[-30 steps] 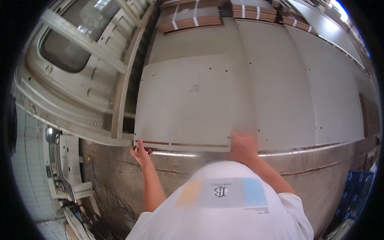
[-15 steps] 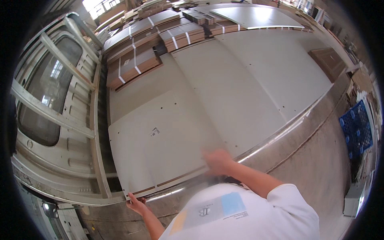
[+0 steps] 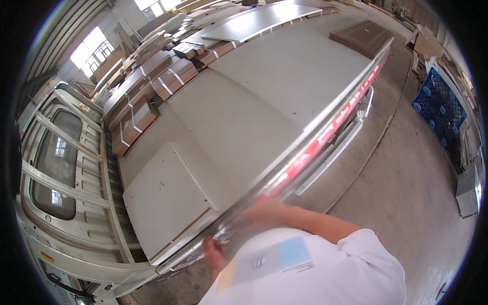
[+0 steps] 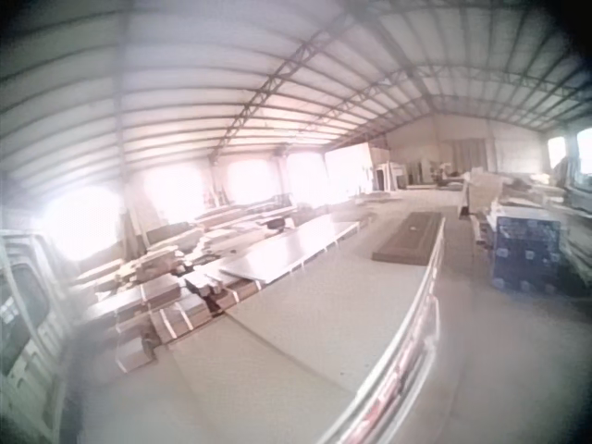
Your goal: The person picks up wooden boards from the floor and stacks them onto the back of a truck, organizing them next to several bundles of already-packaged boards.
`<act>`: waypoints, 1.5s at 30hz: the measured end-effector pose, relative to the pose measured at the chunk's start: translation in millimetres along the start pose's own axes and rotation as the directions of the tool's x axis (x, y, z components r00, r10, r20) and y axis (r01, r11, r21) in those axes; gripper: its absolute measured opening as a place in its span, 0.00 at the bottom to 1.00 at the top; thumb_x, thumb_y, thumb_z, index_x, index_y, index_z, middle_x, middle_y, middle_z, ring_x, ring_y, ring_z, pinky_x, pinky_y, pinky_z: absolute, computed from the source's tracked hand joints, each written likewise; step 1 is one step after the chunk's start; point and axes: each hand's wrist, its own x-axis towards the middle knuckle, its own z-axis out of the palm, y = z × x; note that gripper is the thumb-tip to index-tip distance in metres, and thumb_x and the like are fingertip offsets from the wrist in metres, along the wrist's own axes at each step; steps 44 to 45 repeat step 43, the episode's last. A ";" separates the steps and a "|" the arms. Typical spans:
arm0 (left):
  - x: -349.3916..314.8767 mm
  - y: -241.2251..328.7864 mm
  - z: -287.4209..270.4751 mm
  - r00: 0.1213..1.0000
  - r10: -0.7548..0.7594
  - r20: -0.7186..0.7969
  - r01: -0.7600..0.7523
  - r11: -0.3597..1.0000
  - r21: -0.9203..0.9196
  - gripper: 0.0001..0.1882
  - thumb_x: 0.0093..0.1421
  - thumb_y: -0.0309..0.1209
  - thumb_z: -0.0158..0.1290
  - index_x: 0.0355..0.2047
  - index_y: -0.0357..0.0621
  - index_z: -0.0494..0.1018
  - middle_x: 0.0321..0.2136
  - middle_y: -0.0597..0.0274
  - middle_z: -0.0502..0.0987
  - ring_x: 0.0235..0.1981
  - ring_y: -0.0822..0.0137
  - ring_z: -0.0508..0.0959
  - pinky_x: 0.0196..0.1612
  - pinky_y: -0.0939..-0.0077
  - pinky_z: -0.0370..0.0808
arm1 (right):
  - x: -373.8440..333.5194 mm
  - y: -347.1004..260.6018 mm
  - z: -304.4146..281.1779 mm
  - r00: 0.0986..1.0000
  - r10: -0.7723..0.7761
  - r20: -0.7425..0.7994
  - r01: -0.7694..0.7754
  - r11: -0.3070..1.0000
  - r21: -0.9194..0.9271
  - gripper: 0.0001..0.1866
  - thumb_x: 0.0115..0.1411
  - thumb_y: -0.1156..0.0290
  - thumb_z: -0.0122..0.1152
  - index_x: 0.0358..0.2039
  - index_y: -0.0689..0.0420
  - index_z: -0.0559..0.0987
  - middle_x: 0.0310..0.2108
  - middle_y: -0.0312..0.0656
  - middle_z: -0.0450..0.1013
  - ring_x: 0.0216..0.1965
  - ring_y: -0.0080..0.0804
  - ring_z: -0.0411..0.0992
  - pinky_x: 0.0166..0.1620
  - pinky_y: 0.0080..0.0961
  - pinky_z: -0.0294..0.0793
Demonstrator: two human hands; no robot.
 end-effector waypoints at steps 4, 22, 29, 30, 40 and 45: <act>-72.9 25.6 100.7 0.699 0.071 0.711 -0.329 0.916 0.231 0.15 0.73 0.41 0.49 0.40 0.41 0.72 0.25 0.64 0.71 0.29 0.66 0.74 0.34 0.66 0.73 | -92.8 36.5 -11.0 0.982 0.178 -0.066 -0.179 0.984 -0.007 0.29 0.57 0.50 0.69 0.58 0.43 0.81 0.31 0.39 0.82 0.34 0.42 0.80 0.39 0.37 0.79; -163.6 -38.0 224.4 0.374 -0.590 0.715 -0.794 0.195 0.576 0.11 0.67 0.34 0.54 0.44 0.43 0.80 0.41 0.47 0.82 0.42 0.49 0.81 0.46 0.58 0.78 | -359.0 140.3 -5.3 0.781 0.565 -0.265 -0.464 0.810 0.359 0.30 0.60 0.48 0.69 0.57 0.54 0.81 0.37 0.40 0.85 0.37 0.35 0.83 0.45 0.30 0.81; -192.7 23.1 417.8 0.172 0.125 0.977 -0.891 0.443 0.100 0.12 0.66 0.32 0.60 0.46 0.40 0.80 0.37 0.53 0.85 0.38 0.62 0.86 0.44 0.69 0.81 | -385.1 170.2 -50.8 0.720 0.684 -0.119 -0.593 0.695 0.407 0.34 0.58 0.41 0.62 0.59 0.49 0.80 0.48 0.48 0.82 0.50 0.52 0.79 0.55 0.43 0.76; -193.0 29.6 441.1 0.167 0.142 0.976 -0.877 0.474 0.081 0.11 0.65 0.31 0.61 0.46 0.39 0.80 0.36 0.54 0.85 0.38 0.63 0.86 0.44 0.70 0.81 | -389.3 178.5 -52.5 0.686 0.718 -0.122 -0.609 0.657 0.443 0.34 0.59 0.41 0.62 0.59 0.49 0.80 0.48 0.48 0.82 0.50 0.52 0.79 0.55 0.43 0.76; -242.7 283.0 667.0 -0.399 0.685 0.609 -0.585 0.321 -0.745 0.14 0.53 0.29 0.70 0.36 0.35 0.81 0.30 0.56 0.84 0.31 0.61 0.83 0.40 0.61 0.81 | -588.9 359.0 68.8 -0.075 0.995 0.063 -0.592 -0.096 0.800 0.22 0.64 0.51 0.66 0.51 0.52 0.82 0.38 0.39 0.83 0.36 0.27 0.79 0.40 0.30 0.78; -207.8 371.4 711.2 -0.798 0.336 0.500 -0.476 0.156 -0.865 0.26 0.66 0.53 0.54 0.41 0.37 0.78 0.30 0.58 0.79 0.38 0.61 0.81 0.45 0.48 0.74 | -669.6 343.8 73.2 -0.341 0.895 0.288 -0.082 -0.334 0.939 0.18 0.65 0.53 0.64 0.47 0.51 0.82 0.37 0.37 0.82 0.33 0.25 0.78 0.35 0.30 0.77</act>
